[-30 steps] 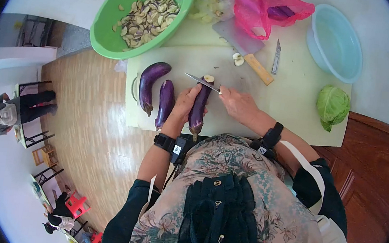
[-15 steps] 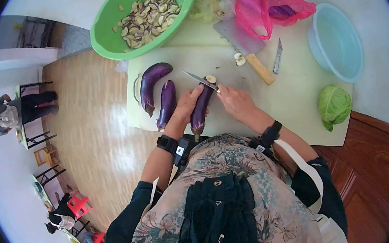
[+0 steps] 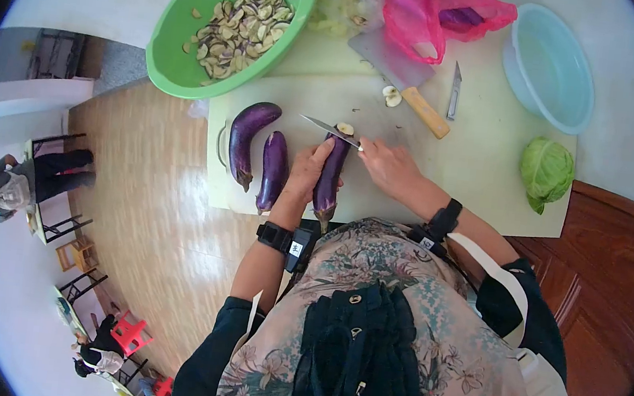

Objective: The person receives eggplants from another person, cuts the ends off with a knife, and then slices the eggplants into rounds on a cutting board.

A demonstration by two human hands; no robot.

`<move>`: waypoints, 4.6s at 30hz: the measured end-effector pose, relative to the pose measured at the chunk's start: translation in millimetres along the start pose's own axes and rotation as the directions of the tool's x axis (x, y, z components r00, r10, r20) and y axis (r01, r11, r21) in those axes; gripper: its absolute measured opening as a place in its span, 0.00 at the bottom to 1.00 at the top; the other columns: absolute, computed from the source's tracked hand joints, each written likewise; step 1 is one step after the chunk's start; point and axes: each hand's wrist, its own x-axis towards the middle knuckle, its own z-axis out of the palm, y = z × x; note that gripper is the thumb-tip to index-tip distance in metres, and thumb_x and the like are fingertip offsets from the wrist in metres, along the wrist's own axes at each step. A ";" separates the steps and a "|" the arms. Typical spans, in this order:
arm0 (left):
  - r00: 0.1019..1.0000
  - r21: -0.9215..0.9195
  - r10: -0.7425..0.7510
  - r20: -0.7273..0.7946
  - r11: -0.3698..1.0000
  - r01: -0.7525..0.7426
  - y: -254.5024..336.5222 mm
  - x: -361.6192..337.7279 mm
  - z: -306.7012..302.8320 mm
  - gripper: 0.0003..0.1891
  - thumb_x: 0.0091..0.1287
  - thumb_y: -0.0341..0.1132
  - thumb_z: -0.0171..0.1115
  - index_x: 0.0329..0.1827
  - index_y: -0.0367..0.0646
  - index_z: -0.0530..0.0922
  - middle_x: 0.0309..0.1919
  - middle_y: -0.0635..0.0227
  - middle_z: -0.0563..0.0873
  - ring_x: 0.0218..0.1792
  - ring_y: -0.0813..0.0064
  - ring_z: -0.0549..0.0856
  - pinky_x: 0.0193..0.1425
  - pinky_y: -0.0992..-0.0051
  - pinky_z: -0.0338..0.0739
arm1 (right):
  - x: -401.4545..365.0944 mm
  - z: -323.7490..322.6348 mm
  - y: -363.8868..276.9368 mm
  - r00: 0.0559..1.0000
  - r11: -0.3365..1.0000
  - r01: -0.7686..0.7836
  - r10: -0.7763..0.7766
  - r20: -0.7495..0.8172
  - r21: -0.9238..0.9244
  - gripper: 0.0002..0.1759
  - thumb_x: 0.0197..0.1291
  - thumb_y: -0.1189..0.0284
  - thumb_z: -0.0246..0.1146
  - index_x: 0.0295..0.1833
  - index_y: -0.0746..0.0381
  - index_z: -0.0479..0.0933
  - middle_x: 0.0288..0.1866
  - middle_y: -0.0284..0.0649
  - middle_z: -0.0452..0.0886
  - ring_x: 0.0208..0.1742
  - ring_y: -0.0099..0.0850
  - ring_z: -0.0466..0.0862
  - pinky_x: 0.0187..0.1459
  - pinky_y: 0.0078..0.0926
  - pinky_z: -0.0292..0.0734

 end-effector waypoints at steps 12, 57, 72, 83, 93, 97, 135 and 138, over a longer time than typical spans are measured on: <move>1.000 -0.023 0.028 -0.006 0.999 -0.028 1.3 -1.4 2.6 0.23 0.67 0.51 0.53 0.37 0.34 0.75 0.21 0.61 0.80 0.15 0.68 0.81 0.16 0.72 0.77 | 1.2 9.6 5.6 0.997 1.000 0.003 -0.003 -0.073 -0.001 0.11 0.64 0.67 0.54 0.45 0.63 0.68 0.28 0.45 0.77 0.25 0.45 0.81 0.25 0.40 0.76; 0.998 -0.077 -0.028 0.053 0.997 0.032 -0.1 0.0 -4.5 0.26 0.65 0.55 0.55 0.44 0.36 0.73 0.25 0.58 0.82 0.18 0.69 0.82 0.18 0.72 0.79 | -42.1 3.8 38.0 0.989 0.993 -0.106 0.111 -0.102 0.054 0.14 0.65 0.65 0.52 0.50 0.61 0.70 0.33 0.48 0.78 0.30 0.46 0.81 0.31 0.43 0.77; 0.999 -0.048 -0.026 0.029 0.998 0.027 0.4 -0.2 -2.6 0.24 0.67 0.53 0.52 0.43 0.35 0.73 0.25 0.57 0.82 0.17 0.68 0.82 0.17 0.71 0.78 | -44.8 -14.7 18.5 0.992 0.998 0.059 -0.060 -0.112 -0.007 0.12 0.62 0.66 0.56 0.47 0.62 0.71 0.28 0.44 0.77 0.25 0.42 0.81 0.24 0.37 0.78; 0.999 -0.031 -0.036 0.007 0.999 0.036 3.3 -2.3 -0.2 0.27 0.65 0.54 0.54 0.40 0.31 0.74 0.24 0.59 0.80 0.17 0.67 0.82 0.18 0.71 0.79 | -34.7 -8.3 17.2 0.998 0.998 0.039 -0.036 -0.061 0.051 0.10 0.64 0.66 0.54 0.45 0.61 0.68 0.28 0.44 0.77 0.26 0.45 0.81 0.25 0.41 0.77; 1.000 -0.047 -0.021 0.021 0.999 0.021 1.4 -1.8 -0.5 0.25 0.66 0.52 0.54 0.42 0.32 0.74 0.24 0.59 0.80 0.16 0.68 0.81 0.18 0.71 0.79 | -17.0 -0.5 8.3 0.999 0.993 0.027 -0.022 -0.046 0.112 0.10 0.64 0.66 0.53 0.43 0.63 0.68 0.30 0.47 0.78 0.29 0.48 0.81 0.27 0.44 0.77; 1.000 -0.033 -0.019 0.013 0.999 0.020 -1.4 0.0 -0.4 0.24 0.67 0.52 0.53 0.41 0.34 0.74 0.23 0.59 0.81 0.16 0.67 0.82 0.17 0.71 0.79 | -20.4 -0.9 10.8 0.998 0.989 0.035 -0.027 -0.063 0.142 0.10 0.64 0.67 0.53 0.42 0.63 0.68 0.29 0.47 0.78 0.29 0.48 0.81 0.27 0.44 0.77; 1.000 -0.023 -0.003 0.023 1.000 0.004 -0.9 0.4 -1.4 0.25 0.67 0.52 0.54 0.40 0.32 0.73 0.23 0.59 0.80 0.17 0.66 0.82 0.18 0.70 0.80 | -6.0 7.3 6.0 0.998 0.998 0.017 -0.014 -0.058 0.058 0.11 0.65 0.67 0.52 0.45 0.64 0.69 0.31 0.48 0.79 0.28 0.48 0.81 0.28 0.44 0.77; 1.000 -0.025 0.002 0.028 1.000 -0.001 -1.5 1.2 -2.8 0.25 0.67 0.53 0.54 0.40 0.32 0.74 0.22 0.59 0.80 0.17 0.66 0.82 0.18 0.70 0.80 | -7.9 6.6 5.5 0.997 0.999 0.022 -0.019 -0.074 0.048 0.11 0.65 0.66 0.52 0.45 0.64 0.69 0.31 0.48 0.79 0.29 0.48 0.81 0.28 0.43 0.77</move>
